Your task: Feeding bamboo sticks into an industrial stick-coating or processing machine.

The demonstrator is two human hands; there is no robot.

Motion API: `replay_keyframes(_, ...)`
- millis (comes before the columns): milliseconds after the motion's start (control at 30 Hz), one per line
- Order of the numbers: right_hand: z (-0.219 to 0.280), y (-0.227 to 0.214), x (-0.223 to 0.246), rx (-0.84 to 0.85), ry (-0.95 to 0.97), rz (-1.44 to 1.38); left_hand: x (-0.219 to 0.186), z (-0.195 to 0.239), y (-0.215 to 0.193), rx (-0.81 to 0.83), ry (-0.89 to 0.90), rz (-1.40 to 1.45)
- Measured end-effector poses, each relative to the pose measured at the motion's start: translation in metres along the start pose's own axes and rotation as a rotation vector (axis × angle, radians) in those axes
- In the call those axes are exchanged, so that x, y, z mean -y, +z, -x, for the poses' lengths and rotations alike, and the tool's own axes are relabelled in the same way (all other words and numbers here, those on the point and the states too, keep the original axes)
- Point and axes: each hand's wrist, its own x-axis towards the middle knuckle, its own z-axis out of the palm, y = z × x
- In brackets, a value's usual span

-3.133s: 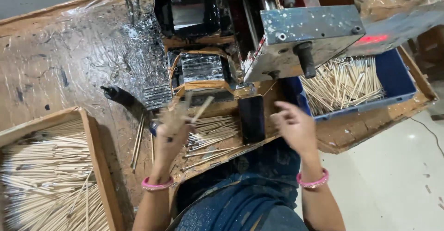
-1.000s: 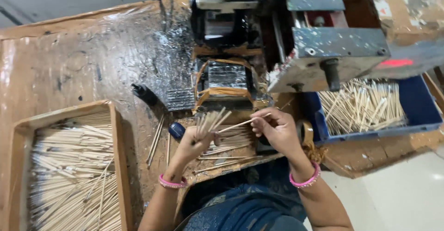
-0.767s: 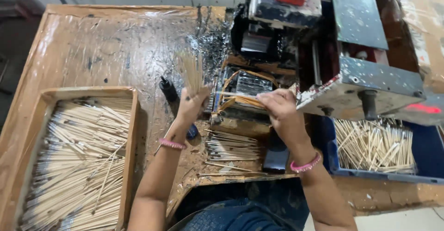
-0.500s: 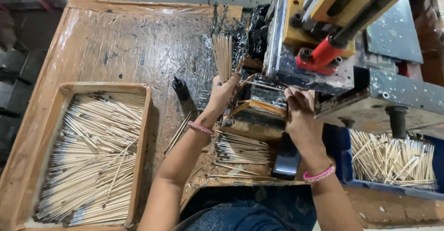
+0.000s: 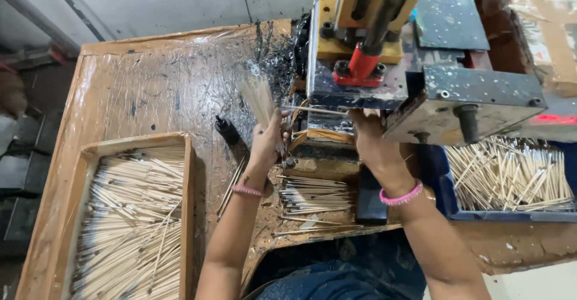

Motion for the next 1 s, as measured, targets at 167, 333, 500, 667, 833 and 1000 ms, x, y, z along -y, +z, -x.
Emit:
replay_keyframes(167, 0.079, -0.01, -0.035, -0.287, 0.1, -0.553, 0.026, 0.054, -0.052, -0.202, 0.093, -0.076)
replay_keyframes(333, 0.174, 0.013, -0.126, -0.26, 0.632, -0.474, 0.063, 0.086, -0.107, -0.023, 0.245, 0.03)
replay_keyframes(500, 0.174, 0.016, -0.082, -0.055, 0.657, -0.903, 0.037, 0.111, -0.007, 0.368, 0.376, -0.539)
replay_keyframes(667, 0.149, 0.041, -0.037, 0.191, 0.451, -1.494, 0.052, 0.108, 0.007, 0.714, 0.112, -0.681)
replay_keyframes(833, 0.088, 0.028, -0.034, 0.14, 0.287, -1.588, 0.008, 0.06, -0.029, 0.544, 0.099, -0.375)
replay_keyframes(1000, 0.012, -0.003, -0.005, -0.115, -0.314, -0.572, -0.039, 0.008, -0.002, 0.055, 0.067, -0.215)
